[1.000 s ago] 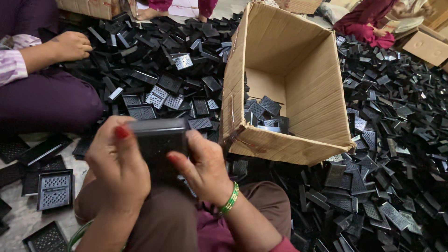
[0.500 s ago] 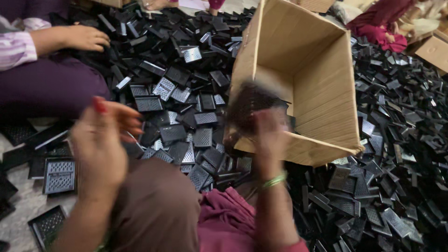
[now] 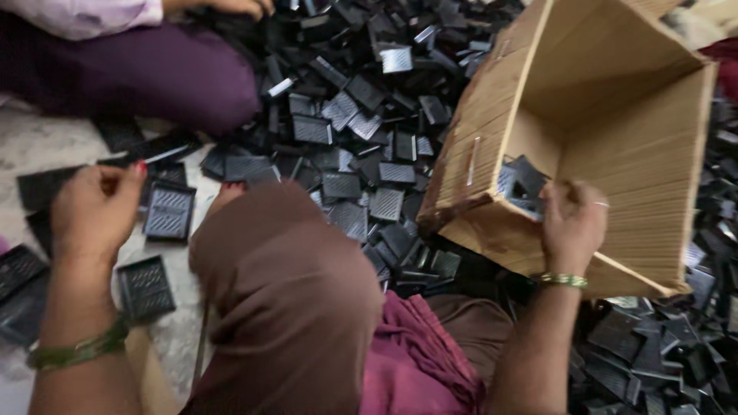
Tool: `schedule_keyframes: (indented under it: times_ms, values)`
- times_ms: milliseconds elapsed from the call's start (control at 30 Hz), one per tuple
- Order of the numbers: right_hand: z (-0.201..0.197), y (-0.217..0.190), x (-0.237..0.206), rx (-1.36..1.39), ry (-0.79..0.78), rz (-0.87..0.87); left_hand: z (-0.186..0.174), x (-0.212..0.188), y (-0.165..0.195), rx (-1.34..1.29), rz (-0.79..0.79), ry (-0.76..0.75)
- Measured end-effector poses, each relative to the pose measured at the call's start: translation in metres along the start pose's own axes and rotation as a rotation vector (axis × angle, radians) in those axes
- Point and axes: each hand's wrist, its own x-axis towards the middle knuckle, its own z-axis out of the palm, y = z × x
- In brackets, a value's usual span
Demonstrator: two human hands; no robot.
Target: The person sits on the floor surrounded by small black plastic components and a cardboard box. They pick up individual components, inspect them by turning them over, and place them into the box.
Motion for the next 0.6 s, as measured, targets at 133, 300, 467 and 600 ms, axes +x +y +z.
schedule_keyframes:
  times_ms: [133, 300, 467, 600]
  values:
    - [0.051, -0.078, -0.043, 0.159, 0.281, -0.216, 0.029, -0.009, -0.081, 0.417, -0.011, -0.051]
    - [0.177, -0.154, -0.083, 0.312, -0.334, -0.208, 0.078, -0.022, -0.095, 0.559, -0.104, -0.172]
    - [0.259, -0.15, -0.149, 0.022, -0.558, -0.251, 0.1, -0.043, -0.102, 0.523, 0.005, -0.119]
    - [0.276, -0.135, -0.179, -0.05, -0.647, -0.168, 0.101, -0.052, -0.105, 0.472, 0.027, -0.045]
